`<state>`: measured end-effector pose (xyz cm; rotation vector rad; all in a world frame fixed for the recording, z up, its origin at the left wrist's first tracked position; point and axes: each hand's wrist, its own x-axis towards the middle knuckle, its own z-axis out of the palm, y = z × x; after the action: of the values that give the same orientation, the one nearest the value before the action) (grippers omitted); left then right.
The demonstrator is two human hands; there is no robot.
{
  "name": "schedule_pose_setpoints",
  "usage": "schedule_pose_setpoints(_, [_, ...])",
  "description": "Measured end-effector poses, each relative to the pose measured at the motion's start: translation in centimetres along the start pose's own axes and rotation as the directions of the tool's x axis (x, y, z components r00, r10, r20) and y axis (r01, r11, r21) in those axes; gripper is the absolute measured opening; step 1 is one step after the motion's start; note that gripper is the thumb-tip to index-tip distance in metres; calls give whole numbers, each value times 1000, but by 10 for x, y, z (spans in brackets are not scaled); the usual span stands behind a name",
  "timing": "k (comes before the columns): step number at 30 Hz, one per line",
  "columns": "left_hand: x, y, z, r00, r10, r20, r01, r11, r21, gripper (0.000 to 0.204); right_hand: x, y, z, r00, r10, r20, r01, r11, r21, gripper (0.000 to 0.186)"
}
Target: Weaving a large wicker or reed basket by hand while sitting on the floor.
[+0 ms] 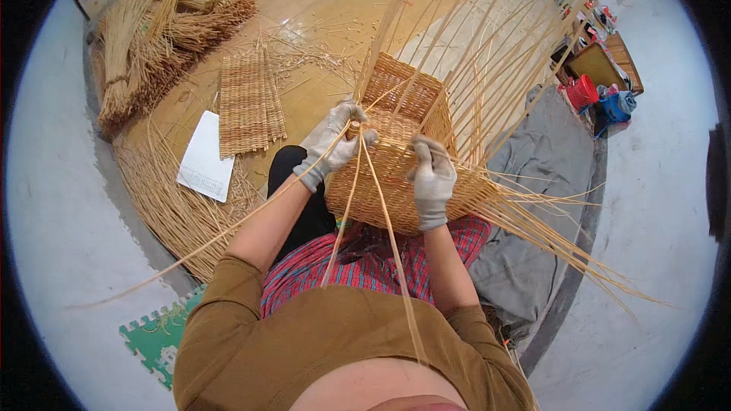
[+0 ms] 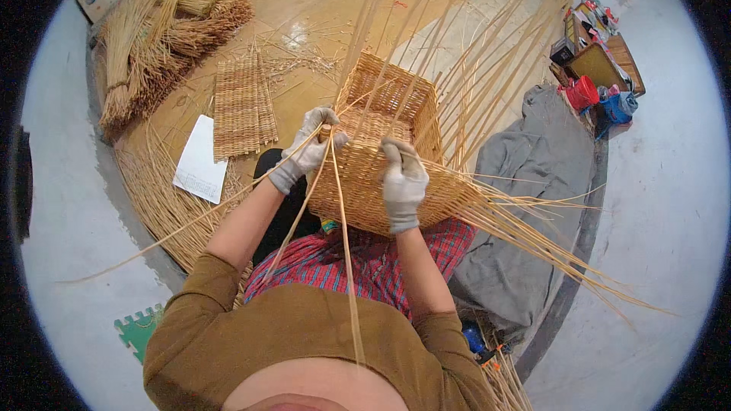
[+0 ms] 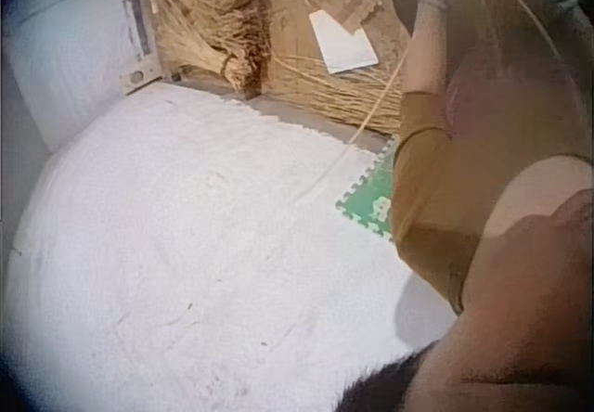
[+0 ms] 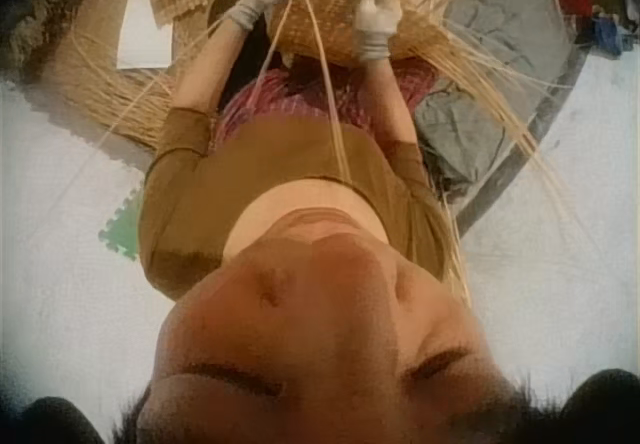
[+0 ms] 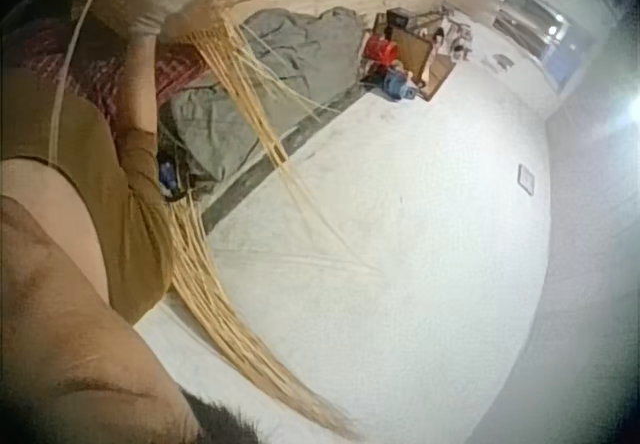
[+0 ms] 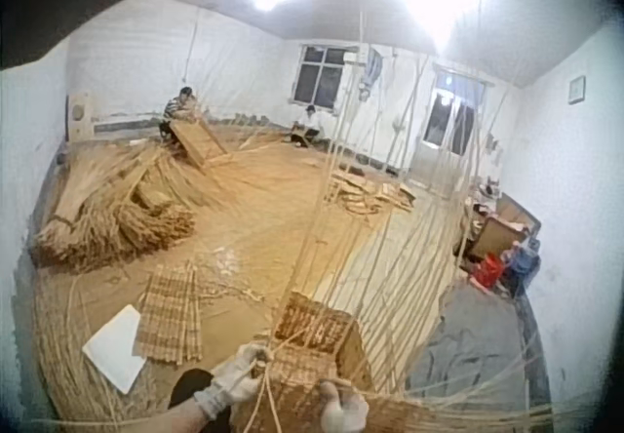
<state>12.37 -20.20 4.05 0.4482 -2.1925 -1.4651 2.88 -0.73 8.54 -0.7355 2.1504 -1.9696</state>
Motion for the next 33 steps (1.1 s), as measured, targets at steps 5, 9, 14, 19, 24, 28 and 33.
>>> schedule_pose_setpoints(5, [3,-10,32,957,84,-278,-122,985,-121,41,75,-61,65,835,-493,245,445,342,-827,68])
schedule_pose_setpoints(9, [-3,20,27,961,-135,-242,79,970,-229,33,57,-43,26,982,-186,-44,191,952,238,53])
schedule_pose_setpoints(14, [0,17,46,872,102,-478,-143,988,-50,36,-45,59,-36,984,-175,-31,176,984,26,20])
schedule_pose_setpoints(19, [-39,18,45,877,-149,-457,-212,733,-646,33,-19,35,-70,983,168,-74,-156,977,149,15])
schedule_pose_setpoints(24, [-58,66,63,870,469,-149,-367,821,437,38,-20,29,-52,916,201,-348,-193,979,58,16])
schedule_pose_setpoints(28, [-44,71,84,947,319,34,-276,757,592,70,60,-3,-24,704,-708,-49,533,573,-623,43])
schedule_pose_setpoints(33, [-39,65,84,963,258,76,-231,653,722,66,27,-12,-66,833,-444,-331,441,893,-88,52])
